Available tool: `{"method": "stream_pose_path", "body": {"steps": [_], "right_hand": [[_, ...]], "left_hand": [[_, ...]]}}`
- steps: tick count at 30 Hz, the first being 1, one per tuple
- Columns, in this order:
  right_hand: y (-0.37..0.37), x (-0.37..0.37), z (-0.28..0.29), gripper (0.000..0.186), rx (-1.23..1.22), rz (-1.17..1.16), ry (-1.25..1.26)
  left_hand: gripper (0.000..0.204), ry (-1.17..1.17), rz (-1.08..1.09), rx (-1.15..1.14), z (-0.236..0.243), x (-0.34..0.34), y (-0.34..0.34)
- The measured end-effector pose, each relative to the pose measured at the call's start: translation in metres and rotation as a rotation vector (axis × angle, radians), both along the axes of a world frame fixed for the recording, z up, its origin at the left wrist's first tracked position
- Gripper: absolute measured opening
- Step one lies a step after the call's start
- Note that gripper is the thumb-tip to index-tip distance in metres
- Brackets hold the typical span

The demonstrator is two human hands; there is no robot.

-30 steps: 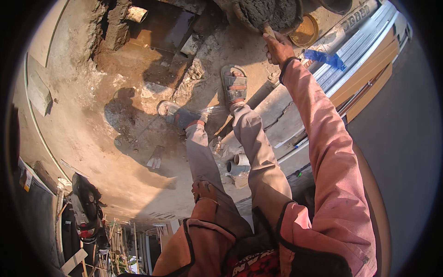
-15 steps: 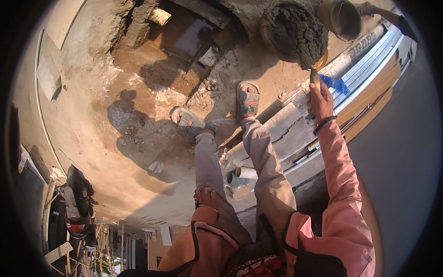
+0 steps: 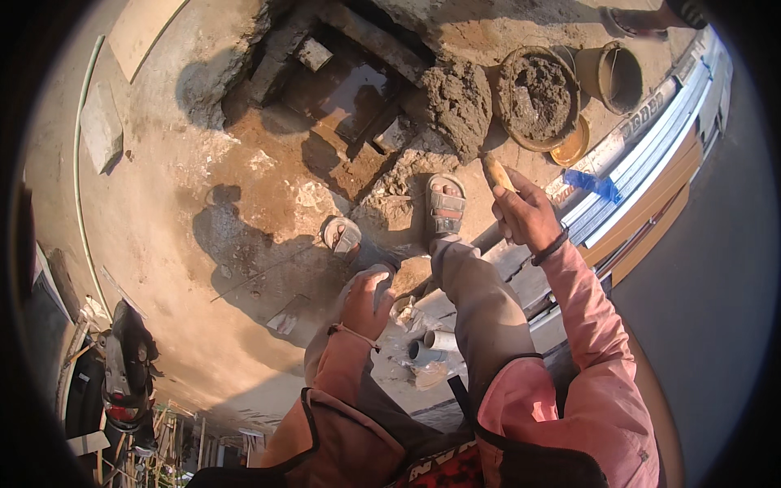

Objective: The person repairs a drainage hole by applying mortar around the edges using a trowel.

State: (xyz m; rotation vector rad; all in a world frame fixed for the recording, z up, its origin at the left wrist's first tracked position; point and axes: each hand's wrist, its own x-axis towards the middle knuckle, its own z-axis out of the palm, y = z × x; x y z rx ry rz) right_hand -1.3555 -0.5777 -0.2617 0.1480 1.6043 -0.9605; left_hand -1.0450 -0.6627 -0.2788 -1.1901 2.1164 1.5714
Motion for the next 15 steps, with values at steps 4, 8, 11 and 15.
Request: {"method": "stream_pose_path", "body": {"steps": [4,8,11,15], "right_hand": [[-0.075,-0.019,-0.105,0.037,-0.201,0.062,-0.235],[-0.167,-0.091,-0.249,0.019,-0.295,-0.06,-0.463],[-0.22,-0.109,-0.282,0.022,-0.167,0.002,-0.429],[-0.171,-0.086,-0.263,0.026,-0.434,0.004,-0.561]], "left_hand": [[0.033,0.144,0.044,-0.051,-0.004,-0.031,-0.055],[0.035,0.232,-0.001,-0.21,-0.004,-0.046,-0.088],[0.036,0.222,-0.051,-0.322,-0.003,-0.049,-0.093],[0.036,0.215,-0.151,-0.268,0.004,-0.058,-0.1]]}}
